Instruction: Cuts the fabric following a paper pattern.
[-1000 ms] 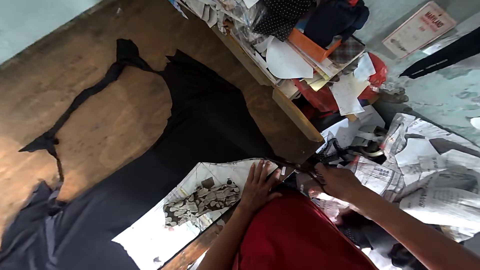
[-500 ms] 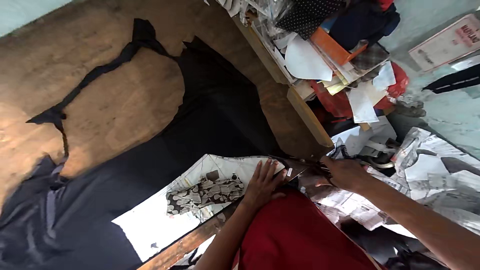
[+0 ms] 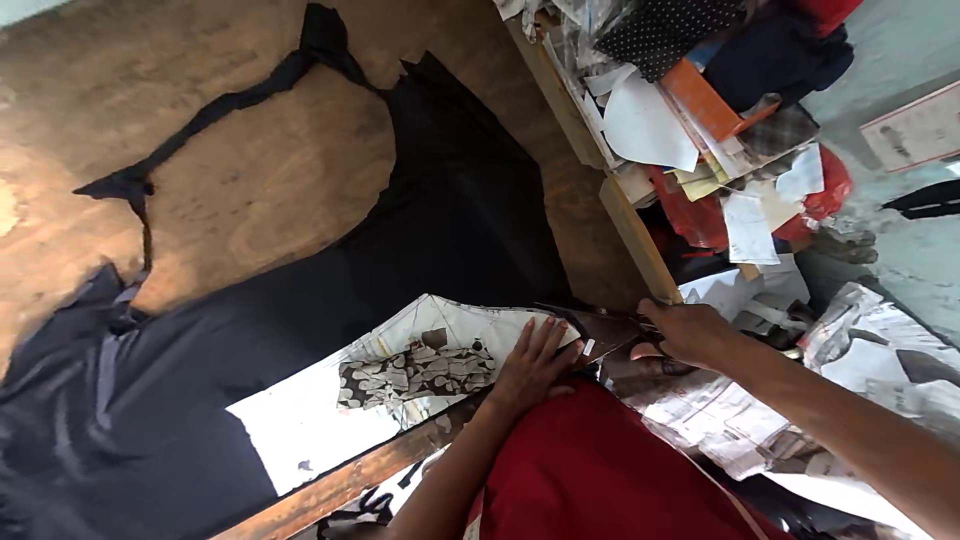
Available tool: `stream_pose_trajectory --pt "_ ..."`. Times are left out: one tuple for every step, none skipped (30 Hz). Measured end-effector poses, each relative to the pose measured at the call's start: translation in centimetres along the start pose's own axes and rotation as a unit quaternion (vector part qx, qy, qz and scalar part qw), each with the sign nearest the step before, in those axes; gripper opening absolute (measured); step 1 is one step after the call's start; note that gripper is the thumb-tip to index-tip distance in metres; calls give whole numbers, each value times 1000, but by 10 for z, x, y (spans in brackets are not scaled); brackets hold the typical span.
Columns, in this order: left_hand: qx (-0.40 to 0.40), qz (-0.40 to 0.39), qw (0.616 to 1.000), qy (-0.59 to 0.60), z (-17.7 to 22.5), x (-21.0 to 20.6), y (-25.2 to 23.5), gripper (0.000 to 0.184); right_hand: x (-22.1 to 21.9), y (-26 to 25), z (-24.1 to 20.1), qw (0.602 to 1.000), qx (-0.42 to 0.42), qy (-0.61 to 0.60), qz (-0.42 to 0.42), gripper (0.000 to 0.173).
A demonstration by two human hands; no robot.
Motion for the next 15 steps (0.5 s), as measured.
stream_pose_trajectory --pt "1 1 1000 1 0 0 0 71 4 -2 -2 1000 2 5 -6 86" --pt "1 1 1000 2 0 1 0 71 9 -5 -6 1000 8 9 -9 89" --pt "0 2 1000 2 0 1 0 70 13 -7 -11 1000 12 11 -11 90" --pt "0 3 1000 4 0 1 0 70 17 -9 -16 1000 17 10 -10 92" --pt "0 2 1000 10 1 2 -1 69 21 -11 -20 1000 21 10 -11 93" --pt "2 3 1000 21 1 3 -1 68 23 -13 -23 1000 27 10 -8 93" --pt "3 2 1000 27 1 4 -2 67 25 -15 -24 999 33 13 -5 92" --pt "3 1 1000 27 0 4 -1 67 25 -17 -23 999 40 15 1 89" --pt "2 -2 1000 23 0 3 -1 67 24 -18 -22 999 43 18 5 85" --pt "2 -5 1000 18 0 3 0 68 24 -19 -21 999 45 22 9 82" --pt "2 -7 1000 16 0 3 0 69 25 -19 -20 999 44 26 10 80" --pt "2 -9 1000 17 0 3 0 69 25 -20 -20 999 41 31 9 79" --pt "1 -8 1000 18 0 3 0 69 26 -20 -20 999 39 36 10 80" --pt "1 -6 1000 20 1 4 0 69 28 -21 -21 998 38 39 8 82" --pt "0 -3 1000 21 1 4 0 68 31 -21 -23 998 39 43 5 84"
Point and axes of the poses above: each hand's wrist, its own y-axis away from the middle knuckle, its own x-axis out of the back of the hand, z = x × y, the point moved 5 cm from there along -y, towards the middle knuckle, and after that the axes turned 4 degrees about -x, right-handed, at the moved point
